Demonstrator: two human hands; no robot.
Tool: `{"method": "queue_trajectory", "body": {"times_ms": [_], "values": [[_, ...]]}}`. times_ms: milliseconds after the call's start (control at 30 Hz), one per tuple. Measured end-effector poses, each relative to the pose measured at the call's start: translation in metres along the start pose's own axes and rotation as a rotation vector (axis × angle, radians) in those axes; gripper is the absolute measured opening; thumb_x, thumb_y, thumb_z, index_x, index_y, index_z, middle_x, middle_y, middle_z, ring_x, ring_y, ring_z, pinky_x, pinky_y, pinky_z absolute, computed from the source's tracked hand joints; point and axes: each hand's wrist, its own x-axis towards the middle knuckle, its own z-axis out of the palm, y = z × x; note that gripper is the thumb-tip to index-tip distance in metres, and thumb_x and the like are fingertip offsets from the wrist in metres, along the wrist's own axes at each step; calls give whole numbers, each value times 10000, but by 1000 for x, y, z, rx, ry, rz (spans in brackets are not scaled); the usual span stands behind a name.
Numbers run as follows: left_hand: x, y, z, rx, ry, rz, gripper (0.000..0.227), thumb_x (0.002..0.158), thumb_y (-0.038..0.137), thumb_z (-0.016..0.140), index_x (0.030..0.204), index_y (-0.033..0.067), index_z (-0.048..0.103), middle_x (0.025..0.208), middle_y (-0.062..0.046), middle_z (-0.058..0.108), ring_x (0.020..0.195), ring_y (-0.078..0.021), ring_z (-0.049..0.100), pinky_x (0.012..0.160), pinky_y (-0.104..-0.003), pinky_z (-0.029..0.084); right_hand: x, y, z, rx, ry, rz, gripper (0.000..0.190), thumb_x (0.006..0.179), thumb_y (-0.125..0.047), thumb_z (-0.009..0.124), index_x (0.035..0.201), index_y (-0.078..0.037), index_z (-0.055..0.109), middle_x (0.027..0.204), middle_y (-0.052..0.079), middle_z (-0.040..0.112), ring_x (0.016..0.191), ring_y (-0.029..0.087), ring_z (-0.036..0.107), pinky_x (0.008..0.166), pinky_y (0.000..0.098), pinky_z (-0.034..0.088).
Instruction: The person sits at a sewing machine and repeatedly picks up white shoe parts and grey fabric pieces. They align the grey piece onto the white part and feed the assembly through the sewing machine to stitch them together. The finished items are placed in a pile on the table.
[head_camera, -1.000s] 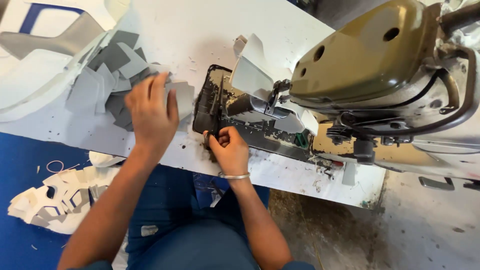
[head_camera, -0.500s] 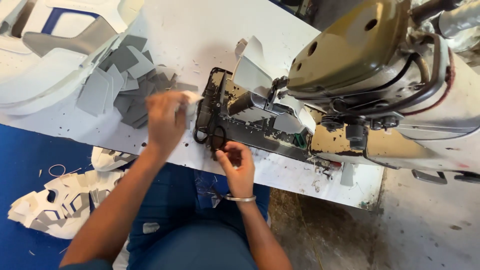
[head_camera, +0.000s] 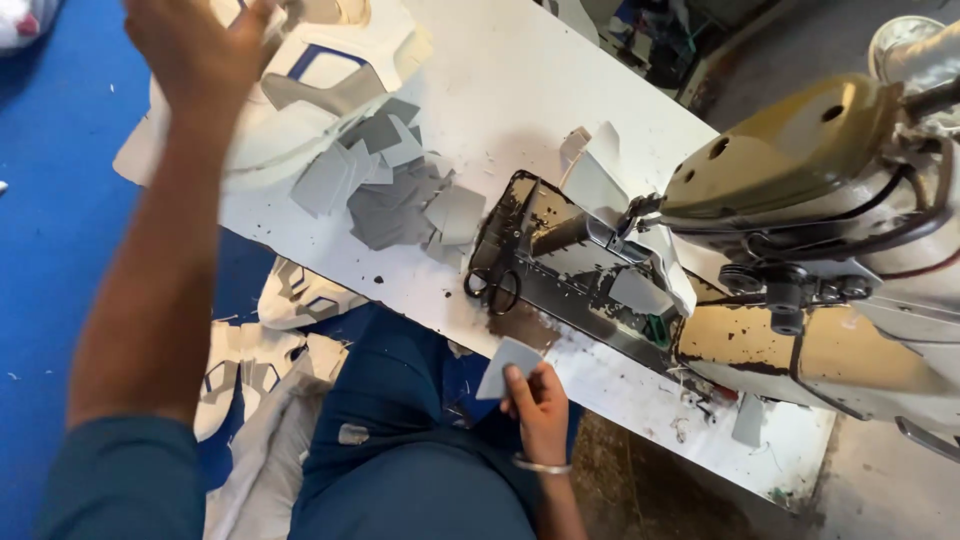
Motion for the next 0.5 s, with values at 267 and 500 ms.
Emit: {"method": "queue_trajectory", "body": {"times_ms": [267,500], "values": [[0,-19,9,27,-159,-78,745,782,370,994,1209,-62,562,1149,-225,633,1021,-416,601,887,-500,503,-22,38,-27,-9,89,98,242,952,-243,700,1073,-33,686,781,3,655,575,71,566,518,219,402],[10,87,-84,-215,-10,251,337,945,106,836,1164,-39,625,1081,-177,661,974,-340,647,828,-445,504,-23,33,-38,-5,72,-12,240,972,-243,696,1080,-30,675,811,10,662,625,78,588,558,226,447]]}}
